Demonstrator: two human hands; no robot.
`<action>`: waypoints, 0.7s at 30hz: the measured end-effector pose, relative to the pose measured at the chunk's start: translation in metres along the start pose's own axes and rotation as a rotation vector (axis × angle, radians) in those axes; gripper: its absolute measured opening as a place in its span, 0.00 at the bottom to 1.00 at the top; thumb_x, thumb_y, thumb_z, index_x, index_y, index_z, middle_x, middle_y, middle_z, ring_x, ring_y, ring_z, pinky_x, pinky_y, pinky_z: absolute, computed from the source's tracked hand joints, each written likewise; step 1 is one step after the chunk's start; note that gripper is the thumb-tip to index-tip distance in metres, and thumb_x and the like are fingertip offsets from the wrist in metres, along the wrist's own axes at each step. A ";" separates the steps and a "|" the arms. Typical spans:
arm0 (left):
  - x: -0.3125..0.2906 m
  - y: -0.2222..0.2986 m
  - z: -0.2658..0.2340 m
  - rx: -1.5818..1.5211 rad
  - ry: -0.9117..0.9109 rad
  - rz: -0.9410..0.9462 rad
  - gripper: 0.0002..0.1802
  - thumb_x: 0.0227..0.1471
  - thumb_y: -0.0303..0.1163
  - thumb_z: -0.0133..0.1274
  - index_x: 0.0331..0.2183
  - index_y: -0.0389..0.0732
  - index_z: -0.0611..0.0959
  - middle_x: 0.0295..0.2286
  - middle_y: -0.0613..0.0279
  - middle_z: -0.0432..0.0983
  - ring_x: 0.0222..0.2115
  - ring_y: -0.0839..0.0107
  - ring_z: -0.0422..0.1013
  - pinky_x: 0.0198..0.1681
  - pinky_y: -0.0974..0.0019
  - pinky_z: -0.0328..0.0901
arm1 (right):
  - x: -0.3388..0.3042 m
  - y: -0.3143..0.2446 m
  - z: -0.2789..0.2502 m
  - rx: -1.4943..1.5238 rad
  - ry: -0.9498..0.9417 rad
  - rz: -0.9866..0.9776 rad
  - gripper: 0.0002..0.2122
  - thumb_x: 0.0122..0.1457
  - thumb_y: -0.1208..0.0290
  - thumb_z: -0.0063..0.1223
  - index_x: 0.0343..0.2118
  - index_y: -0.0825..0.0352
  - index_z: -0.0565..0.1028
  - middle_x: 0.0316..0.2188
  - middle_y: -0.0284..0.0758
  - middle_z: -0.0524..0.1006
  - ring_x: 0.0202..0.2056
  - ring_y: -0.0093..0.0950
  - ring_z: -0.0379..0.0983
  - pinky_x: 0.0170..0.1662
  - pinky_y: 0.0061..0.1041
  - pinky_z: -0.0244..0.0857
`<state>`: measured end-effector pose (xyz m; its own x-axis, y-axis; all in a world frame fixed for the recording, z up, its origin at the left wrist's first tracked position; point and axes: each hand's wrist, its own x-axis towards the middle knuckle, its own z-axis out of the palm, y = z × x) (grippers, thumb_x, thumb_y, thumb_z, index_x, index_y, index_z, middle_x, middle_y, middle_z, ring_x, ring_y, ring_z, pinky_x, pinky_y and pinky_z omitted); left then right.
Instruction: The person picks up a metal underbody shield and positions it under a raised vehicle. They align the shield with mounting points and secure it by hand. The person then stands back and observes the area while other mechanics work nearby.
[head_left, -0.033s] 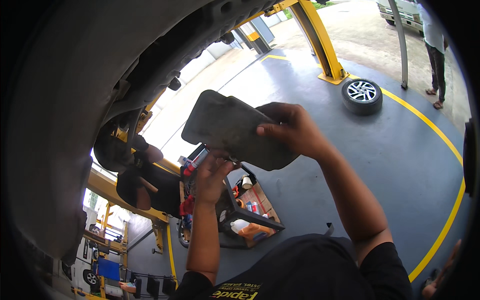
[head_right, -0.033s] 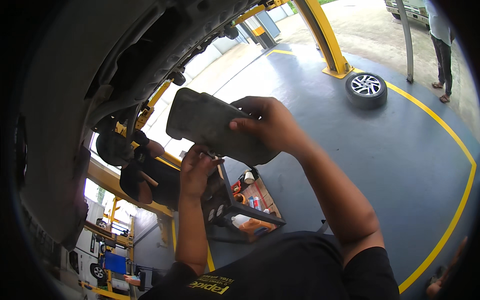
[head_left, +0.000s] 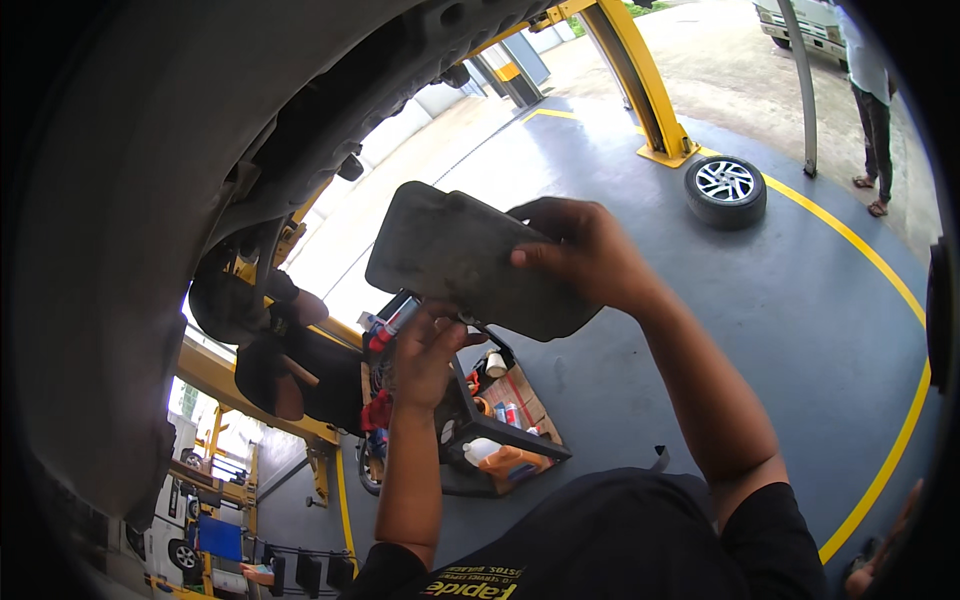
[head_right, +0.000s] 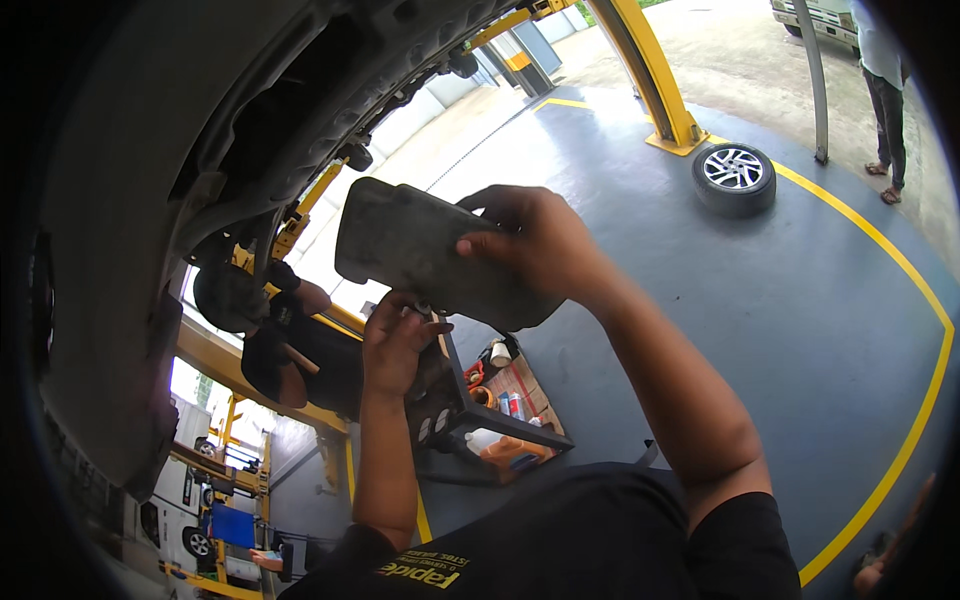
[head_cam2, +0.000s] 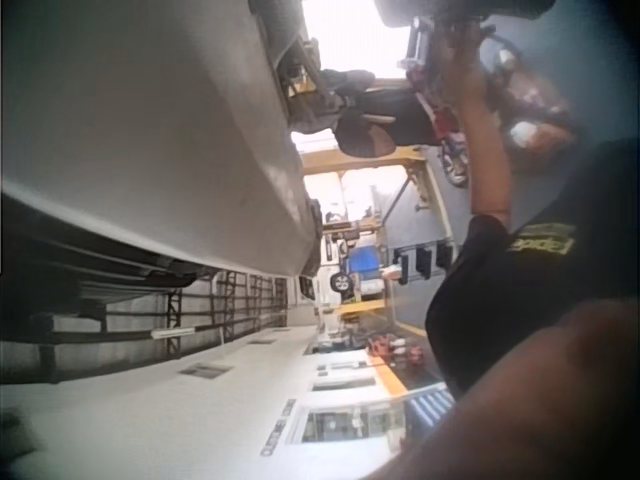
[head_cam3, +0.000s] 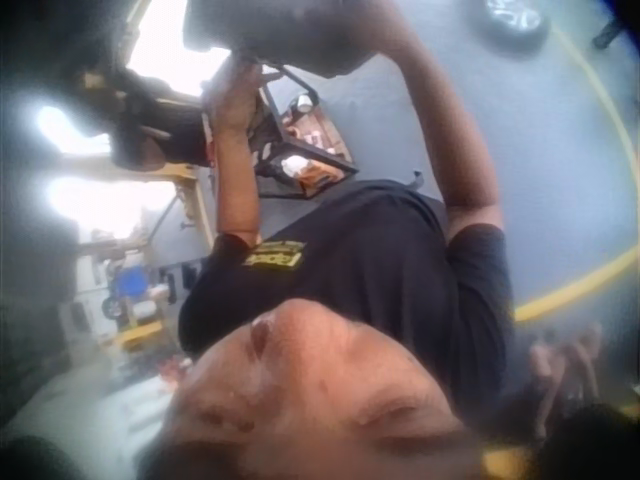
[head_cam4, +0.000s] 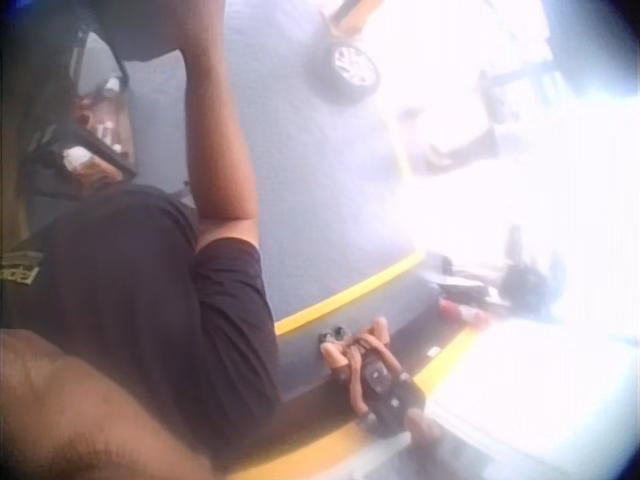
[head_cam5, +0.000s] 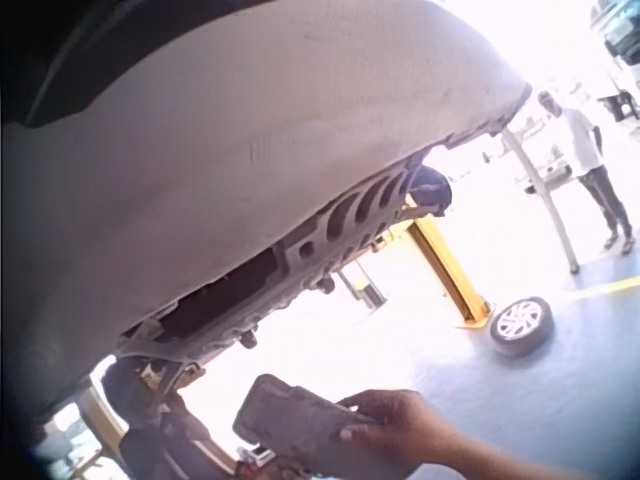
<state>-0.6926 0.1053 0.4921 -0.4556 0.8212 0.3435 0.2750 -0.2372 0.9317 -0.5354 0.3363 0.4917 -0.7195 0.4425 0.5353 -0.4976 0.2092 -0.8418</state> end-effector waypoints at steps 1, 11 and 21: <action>-0.001 -0.003 0.002 -0.029 0.000 0.036 0.16 0.60 0.25 0.53 0.51 0.36 0.77 0.45 0.57 0.78 0.45 0.64 0.77 0.53 0.50 0.75 | 0.005 -0.004 -0.002 -0.066 0.015 -0.080 0.19 0.63 0.60 0.64 0.48 0.71 0.80 0.35 0.40 0.83 0.37 0.23 0.79 0.42 0.27 0.73; 0.005 -0.018 0.014 -0.155 0.172 0.195 0.14 0.62 0.30 0.54 0.49 0.37 0.78 0.46 0.56 0.79 0.48 0.62 0.77 0.55 0.50 0.72 | -0.006 0.003 -0.040 -0.048 0.210 0.088 0.18 0.70 0.58 0.50 0.50 0.69 0.79 0.39 0.37 0.83 0.39 0.25 0.77 0.46 0.27 0.69; -0.005 0.011 0.024 0.225 0.470 0.086 0.11 0.60 0.27 0.58 0.44 0.36 0.78 0.38 0.61 0.77 0.40 0.69 0.76 0.52 0.61 0.72 | -0.050 -0.009 0.017 -0.628 0.217 -0.069 0.15 0.60 0.68 0.59 0.50 0.62 0.76 0.40 0.38 0.77 0.37 0.40 0.79 0.42 0.38 0.73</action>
<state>-0.6671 0.1111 0.4977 -0.7393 0.4705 0.4817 0.4797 -0.1340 0.8671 -0.5032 0.2973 0.4735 -0.5494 0.5617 0.6186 -0.1154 0.6823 -0.7219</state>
